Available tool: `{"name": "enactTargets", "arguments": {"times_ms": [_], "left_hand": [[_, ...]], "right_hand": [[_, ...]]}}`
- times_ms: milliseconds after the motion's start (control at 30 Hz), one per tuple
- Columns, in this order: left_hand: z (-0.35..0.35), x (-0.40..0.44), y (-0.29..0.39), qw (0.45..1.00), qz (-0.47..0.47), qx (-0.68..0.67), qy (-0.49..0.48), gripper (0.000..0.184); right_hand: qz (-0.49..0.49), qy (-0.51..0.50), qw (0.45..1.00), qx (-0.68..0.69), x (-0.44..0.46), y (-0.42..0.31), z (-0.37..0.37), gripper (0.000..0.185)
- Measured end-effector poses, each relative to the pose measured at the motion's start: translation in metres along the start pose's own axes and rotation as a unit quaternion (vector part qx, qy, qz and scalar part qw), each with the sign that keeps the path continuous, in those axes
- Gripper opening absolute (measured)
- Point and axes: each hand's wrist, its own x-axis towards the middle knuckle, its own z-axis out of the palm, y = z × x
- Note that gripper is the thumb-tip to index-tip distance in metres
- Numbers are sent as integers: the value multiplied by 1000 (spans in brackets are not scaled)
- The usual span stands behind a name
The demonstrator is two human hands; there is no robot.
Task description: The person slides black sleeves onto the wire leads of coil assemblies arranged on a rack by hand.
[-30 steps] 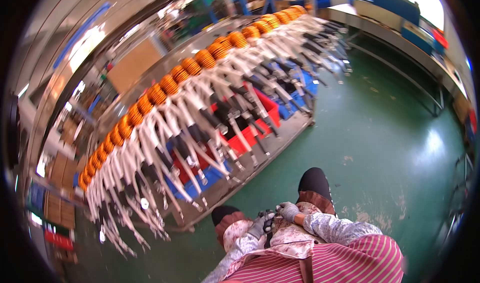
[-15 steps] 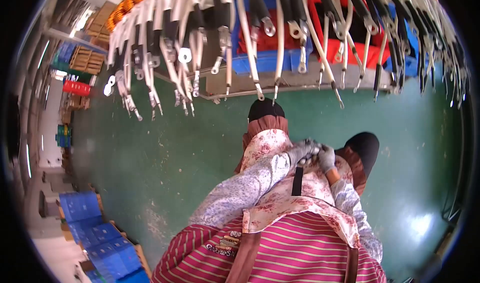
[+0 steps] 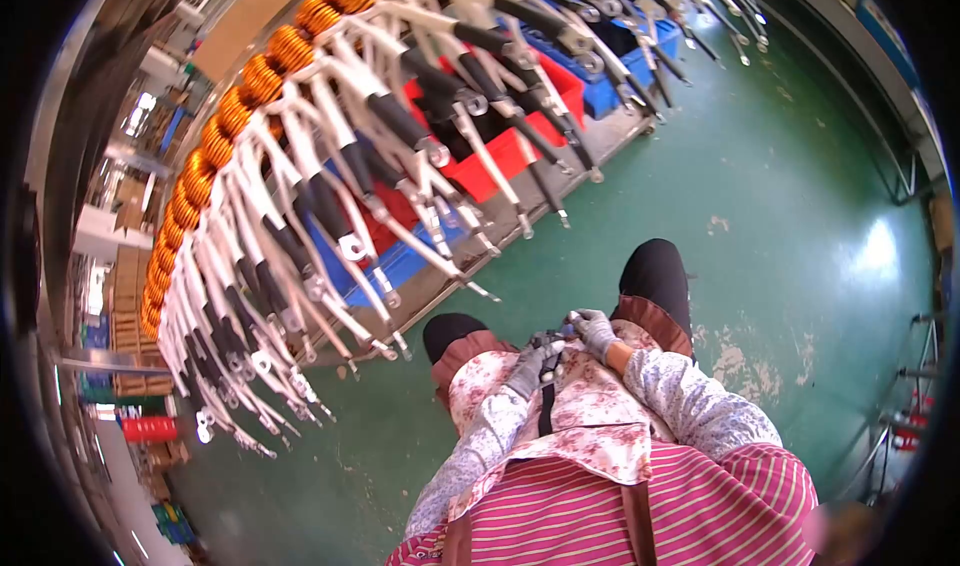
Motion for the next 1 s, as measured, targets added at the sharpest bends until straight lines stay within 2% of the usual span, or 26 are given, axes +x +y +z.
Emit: {"name": "enactTargets", "arguments": {"times_ms": [100, 233, 400, 500, 633, 733, 833, 867, 967, 1000], "left_hand": [[4, 5, 5, 1000, 3, 13, -6, 12], [13, -1, 10, 999, 13, 30, -25, 12], [19, -18, 8, 997, 47, 41, -39, 12], [12, -36, 7, 996, 76, 38, -37, 13], [-3, -59, 3, 992, 114, 33, -29, 13], [-12, -69, -3, 990, 137, 35, -25, 13], [-14, -68, -3, 987, 142, 60, -43, 15], [-15, -67, -4, 986, 144, 68, -49, 16], [-15, -64, 1, 982, 151, 95, -66, 17], [-15, -65, 0, 981, 152, 95, -69, 17]], "right_hand": [[-55, 20, 998, 6, 9, 5, 0, 27], [-58, -19, 996, 60, -21, -83, -9, 32], [-227, -65, 962, 133, -43, -165, 11, 35], [-223, -117, 956, 151, -44, -186, 24, 38], [-186, -174, 934, 250, -35, -191, 38, 37], [-142, -271, 865, 397, -40, -196, 41, 37], [-79, -452, 733, 502, -53, -202, 40, 36], [-49, -467, 718, 514, -60, -204, 42, 33], [-31, -452, 732, 509, -83, -221, 45, 34], [-21, -459, 707, 537, -84, -222, 46, 33]]}}
